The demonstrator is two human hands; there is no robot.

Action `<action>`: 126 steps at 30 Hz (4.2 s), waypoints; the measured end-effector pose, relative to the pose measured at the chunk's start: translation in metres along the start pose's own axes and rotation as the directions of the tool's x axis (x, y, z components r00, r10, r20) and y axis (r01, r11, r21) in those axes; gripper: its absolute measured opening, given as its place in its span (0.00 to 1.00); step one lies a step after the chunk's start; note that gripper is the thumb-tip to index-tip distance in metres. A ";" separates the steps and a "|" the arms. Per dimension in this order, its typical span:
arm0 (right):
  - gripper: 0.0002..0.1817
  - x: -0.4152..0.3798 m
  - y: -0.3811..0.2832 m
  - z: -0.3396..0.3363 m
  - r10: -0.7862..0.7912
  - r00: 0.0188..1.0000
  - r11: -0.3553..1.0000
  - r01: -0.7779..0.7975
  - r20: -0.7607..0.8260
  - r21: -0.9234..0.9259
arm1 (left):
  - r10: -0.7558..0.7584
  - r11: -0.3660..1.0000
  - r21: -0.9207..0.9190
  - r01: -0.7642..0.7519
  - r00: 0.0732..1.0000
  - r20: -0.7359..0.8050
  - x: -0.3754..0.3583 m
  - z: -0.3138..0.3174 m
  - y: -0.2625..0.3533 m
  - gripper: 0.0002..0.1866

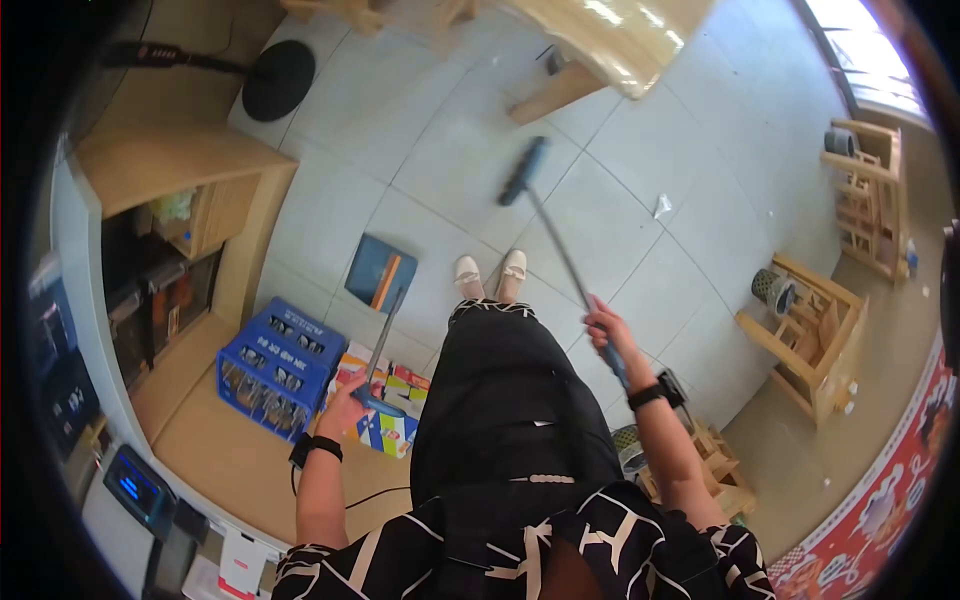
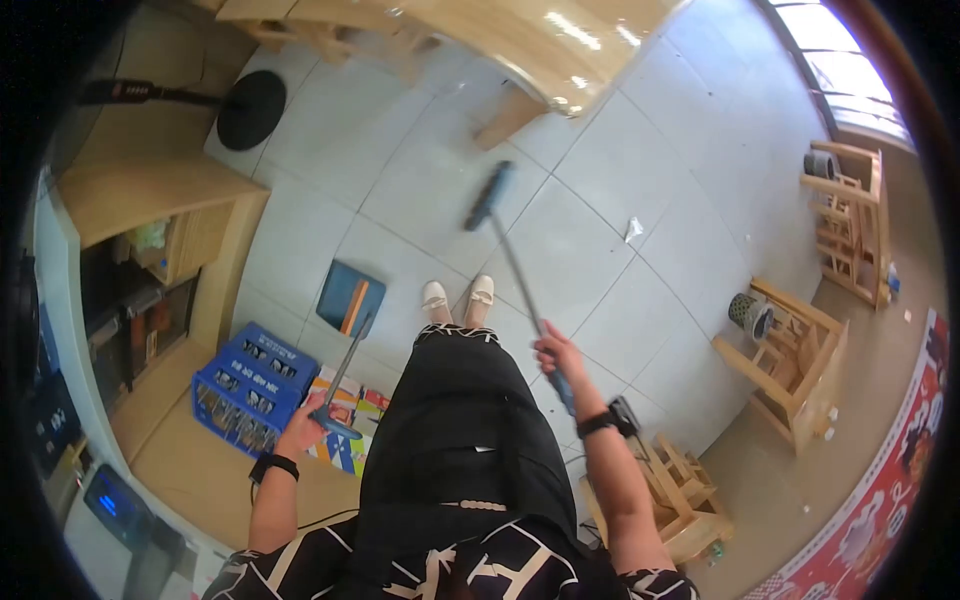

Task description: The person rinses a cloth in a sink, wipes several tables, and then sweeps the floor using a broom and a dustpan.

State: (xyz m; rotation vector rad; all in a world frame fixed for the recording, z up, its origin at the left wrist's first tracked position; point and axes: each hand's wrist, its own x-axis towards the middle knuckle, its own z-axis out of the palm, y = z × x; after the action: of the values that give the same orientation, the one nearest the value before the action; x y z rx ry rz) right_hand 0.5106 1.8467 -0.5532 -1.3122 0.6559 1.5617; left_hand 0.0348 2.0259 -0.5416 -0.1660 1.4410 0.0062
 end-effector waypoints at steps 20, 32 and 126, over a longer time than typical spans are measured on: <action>0.31 -0.024 -0.178 -0.242 -0.210 0.956 0.951 0.152 -0.203 -0.270 | 0.588 0.805 0.292 -0.516 0.761 -0.275 -0.014 0.200 -0.093 0.07; 0.32 -0.021 -0.412 -0.233 -0.340 0.925 0.847 0.224 -0.167 -0.483 | 0.573 0.812 0.310 -0.495 0.779 -0.256 0.003 0.367 -0.109 0.06; 0.20 0.431 -0.998 0.270 0.866 0.381 -0.499 0.619 0.324 0.606 | -0.517 0.006 -0.865 -0.502 0.739 -0.433 0.079 1.414 -0.346 0.05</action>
State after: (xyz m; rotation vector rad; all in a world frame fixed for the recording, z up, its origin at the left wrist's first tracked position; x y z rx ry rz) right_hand 1.3105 2.6147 -0.7148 0.1966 2.6709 -0.5246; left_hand 1.4746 1.8427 -0.4115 -1.6486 1.9093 1.2380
